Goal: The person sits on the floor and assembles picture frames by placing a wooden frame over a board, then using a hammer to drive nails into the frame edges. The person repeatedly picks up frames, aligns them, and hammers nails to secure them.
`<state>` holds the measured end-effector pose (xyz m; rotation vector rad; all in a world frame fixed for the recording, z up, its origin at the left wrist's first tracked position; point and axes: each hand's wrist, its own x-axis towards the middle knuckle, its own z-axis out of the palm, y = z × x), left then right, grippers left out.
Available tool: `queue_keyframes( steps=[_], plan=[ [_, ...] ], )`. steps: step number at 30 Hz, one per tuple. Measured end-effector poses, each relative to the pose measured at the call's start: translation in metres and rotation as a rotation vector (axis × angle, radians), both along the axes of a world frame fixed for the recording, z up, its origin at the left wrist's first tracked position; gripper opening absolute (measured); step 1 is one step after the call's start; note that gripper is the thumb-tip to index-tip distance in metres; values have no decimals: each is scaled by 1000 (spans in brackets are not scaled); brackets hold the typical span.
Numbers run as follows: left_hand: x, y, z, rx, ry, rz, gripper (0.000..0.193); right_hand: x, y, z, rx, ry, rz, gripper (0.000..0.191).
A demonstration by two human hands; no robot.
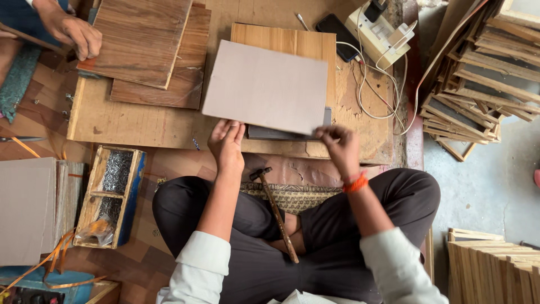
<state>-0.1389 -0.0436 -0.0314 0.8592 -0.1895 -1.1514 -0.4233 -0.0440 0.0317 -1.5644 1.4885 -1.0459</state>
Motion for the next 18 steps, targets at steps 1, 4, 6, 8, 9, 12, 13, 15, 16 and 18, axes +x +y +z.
queue_keyframes(
  steps=[1, 4, 6, 8, 9, 12, 13, 15, 16, 18],
  plan=[
    [-3, -2, 2, -4, -9, 0, 28, 10, 15, 0, 32, -109, -10, 11],
    [-9, -8, 8, 53, -105, -11, 28, 43, 60, 4, 111, -292, -70, 17],
    [-13, -8, 11, 72, -166, -68, 29, 65, 78, 10, 87, -235, -30, 22],
    [-15, -6, 16, 47, -201, -167, 32, 82, 83, 20, 50, -180, 69, 29],
    [-16, -4, 19, 33, -201, -228, 34, 88, 80, 25, 29, -152, 151, 33],
    [-9, 2, 33, 34, -198, -360, 41, 97, 68, 37, 59, -97, 376, 43],
    [-5, 4, 38, 73, -194, -379, 44, 98, 65, 38, 89, -83, 449, 45],
    [9, 11, 44, 103, -299, -391, 51, 97, 60, 38, 102, 5, 452, 43],
    [19, 15, 45, 90, -409, -387, 54, 94, 59, 36, 110, 49, 453, 42],
    [40, 22, 44, 74, -585, -364, 55, 80, 56, 34, -20, 122, 373, 40]
  ],
)
